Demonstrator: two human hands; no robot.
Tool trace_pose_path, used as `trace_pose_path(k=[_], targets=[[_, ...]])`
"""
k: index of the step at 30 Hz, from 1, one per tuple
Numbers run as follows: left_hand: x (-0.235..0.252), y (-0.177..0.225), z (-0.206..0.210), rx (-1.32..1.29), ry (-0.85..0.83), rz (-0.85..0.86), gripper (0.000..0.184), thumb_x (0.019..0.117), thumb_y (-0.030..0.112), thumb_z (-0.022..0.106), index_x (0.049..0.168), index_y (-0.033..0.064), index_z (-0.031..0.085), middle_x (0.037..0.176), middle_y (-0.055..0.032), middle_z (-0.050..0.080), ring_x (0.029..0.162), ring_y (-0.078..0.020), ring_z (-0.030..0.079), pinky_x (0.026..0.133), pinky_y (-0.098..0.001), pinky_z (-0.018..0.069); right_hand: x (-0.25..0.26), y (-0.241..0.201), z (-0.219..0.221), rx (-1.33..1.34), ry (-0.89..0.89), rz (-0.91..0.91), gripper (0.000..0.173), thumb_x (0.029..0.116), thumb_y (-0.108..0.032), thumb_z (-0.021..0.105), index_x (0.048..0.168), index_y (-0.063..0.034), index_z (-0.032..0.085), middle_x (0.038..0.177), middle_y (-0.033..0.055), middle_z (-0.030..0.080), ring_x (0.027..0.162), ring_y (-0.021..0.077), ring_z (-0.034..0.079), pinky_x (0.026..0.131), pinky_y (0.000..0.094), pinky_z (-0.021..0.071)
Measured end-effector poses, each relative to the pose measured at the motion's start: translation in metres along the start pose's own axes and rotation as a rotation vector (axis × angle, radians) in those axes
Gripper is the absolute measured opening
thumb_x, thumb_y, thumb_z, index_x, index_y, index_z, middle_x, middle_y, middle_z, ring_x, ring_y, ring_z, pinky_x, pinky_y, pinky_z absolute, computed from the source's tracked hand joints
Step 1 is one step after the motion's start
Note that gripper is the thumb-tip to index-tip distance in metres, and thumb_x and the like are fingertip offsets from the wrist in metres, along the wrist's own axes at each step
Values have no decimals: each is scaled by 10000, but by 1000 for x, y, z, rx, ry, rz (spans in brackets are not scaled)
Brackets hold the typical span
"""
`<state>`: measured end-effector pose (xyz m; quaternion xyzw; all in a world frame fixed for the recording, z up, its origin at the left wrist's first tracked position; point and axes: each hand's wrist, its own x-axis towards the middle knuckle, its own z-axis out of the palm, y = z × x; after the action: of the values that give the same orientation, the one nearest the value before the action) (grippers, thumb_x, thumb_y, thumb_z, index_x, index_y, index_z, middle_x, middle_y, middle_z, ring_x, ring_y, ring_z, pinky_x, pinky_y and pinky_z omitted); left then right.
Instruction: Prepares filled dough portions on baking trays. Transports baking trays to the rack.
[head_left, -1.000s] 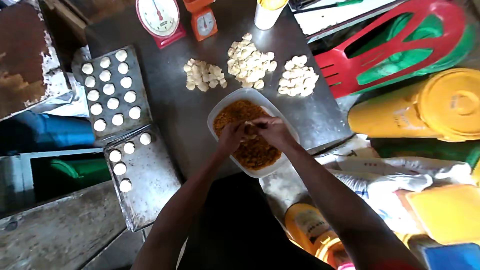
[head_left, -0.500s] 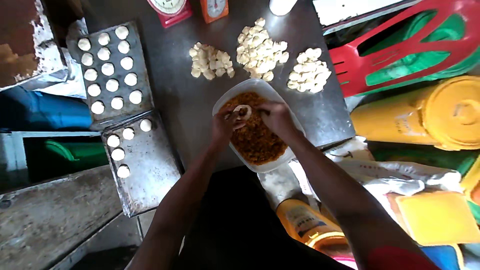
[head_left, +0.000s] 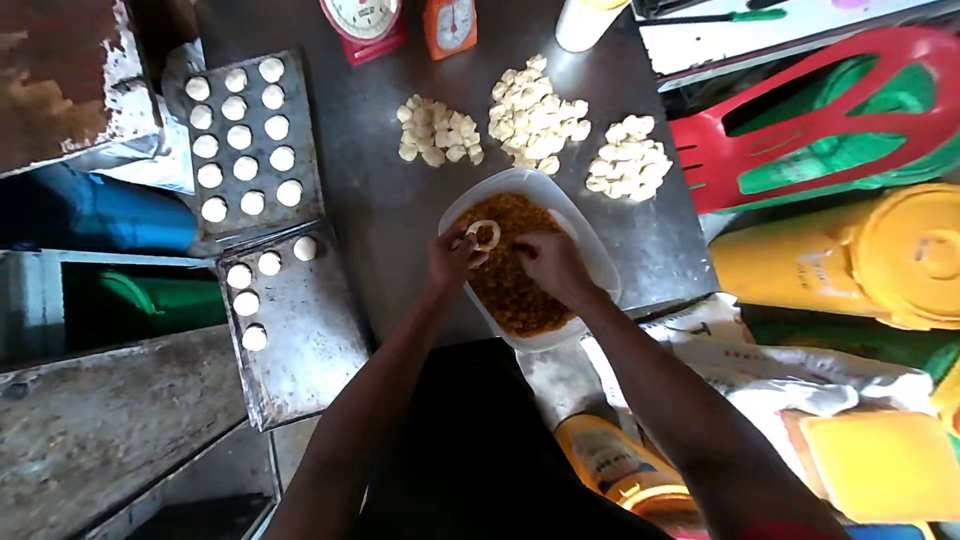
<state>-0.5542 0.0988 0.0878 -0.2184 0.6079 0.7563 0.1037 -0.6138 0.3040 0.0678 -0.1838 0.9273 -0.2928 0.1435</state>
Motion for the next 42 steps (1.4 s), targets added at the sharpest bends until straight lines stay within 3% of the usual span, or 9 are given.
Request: trace_pose_path(k=[9, 13, 18, 24, 29, 32, 34, 37, 42], targets=[[1, -1, 21, 48, -73, 11, 302, 1053, 142, 576, 1336, 43, 601, 1220, -140, 672, 945, -248, 731, 835, -441, 639, 0, -21, -24, 128, 109, -161, 85, 916, -226, 782, 956, -155, 754, 983, 45, 720, 872, 222, 696, 785, 520, 583], [3, -7, 22, 39, -119, 42, 273, 1047, 135, 586, 1302, 45, 623, 1196, -138, 679, 947, -254, 727, 845, -446, 638, 2, -14, -29, 425, 5, 79, 443, 832, -215, 874, 1186, -97, 637, 1130, 122, 675, 892, 266, 690, 766, 500, 609], [3, -8, 29, 131, -97, 70, 310, 1077, 182, 534, 1327, 35, 643, 1179, -135, 706, 935, -212, 737, 850, -399, 638, -3, -12, -14, 702, 102, 133, 176, 867, -88, 819, 1028, -78, 746, 975, 74, 757, 781, 214, 742, 683, 416, 658], [11, -3, 33, 311, 78, 114, 205, 952, 165, 732, 1133, 68, 740, 1112, -134, 692, 904, -219, 708, 817, -424, 627, -13, -21, -18, 639, 92, 61, 301, 953, -140, 722, 1254, -148, 734, 1192, 35, 720, 1029, 173, 703, 881, 403, 615], [-16, 26, 16, 456, 22, 153, 235, 965, 73, 648, 1185, 17, 710, 1091, -162, 723, 984, -240, 708, 905, -442, 585, -5, -44, -1, 450, 300, -52, 141, 900, -105, 773, 1037, -115, 806, 1029, 47, 740, 961, 126, 700, 866, 338, 606], [-36, 31, -15, 498, 31, 136, 395, 996, 79, 619, 1378, -15, 588, 1229, -203, 673, 1087, -262, 689, 989, -423, 564, -5, -62, 6, 521, 87, -142, 254, 934, -122, 708, 1179, -83, 763, 1133, 87, 731, 1036, 146, 696, 920, 337, 595], [-54, 30, -42, 394, 78, 141, 330, 986, 111, 669, 1293, -7, 648, 1087, -143, 729, 915, -186, 740, 864, -354, 633, -9, -82, 12, 557, -99, -178, 397, 925, -190, 748, 1308, -95, 701, 1268, 108, 670, 1132, 164, 660, 974, 330, 578], [-71, 14, -83, 360, 122, 132, 239, 967, 167, 716, 1145, 8, 728, 989, -95, 754, 796, -147, 739, 771, -325, 641, -10, -112, 48, 421, -105, -172, 242, 975, -253, 707, 1161, -114, 774, 1115, 77, 710, 975, 123, 683, 878, 287, 587], [-80, -38, -134, 689, 213, 71, 219, 988, 215, 668, 1093, 41, 749, 1080, -110, 712, 960, -183, 700, 916, -371, 584, -5, -135, 118, 442, -390, -58, 301, 983, -194, 685, 1231, -22, 675, 1192, 144, 694, 1008, 182, 707, 903, 342, 602]])
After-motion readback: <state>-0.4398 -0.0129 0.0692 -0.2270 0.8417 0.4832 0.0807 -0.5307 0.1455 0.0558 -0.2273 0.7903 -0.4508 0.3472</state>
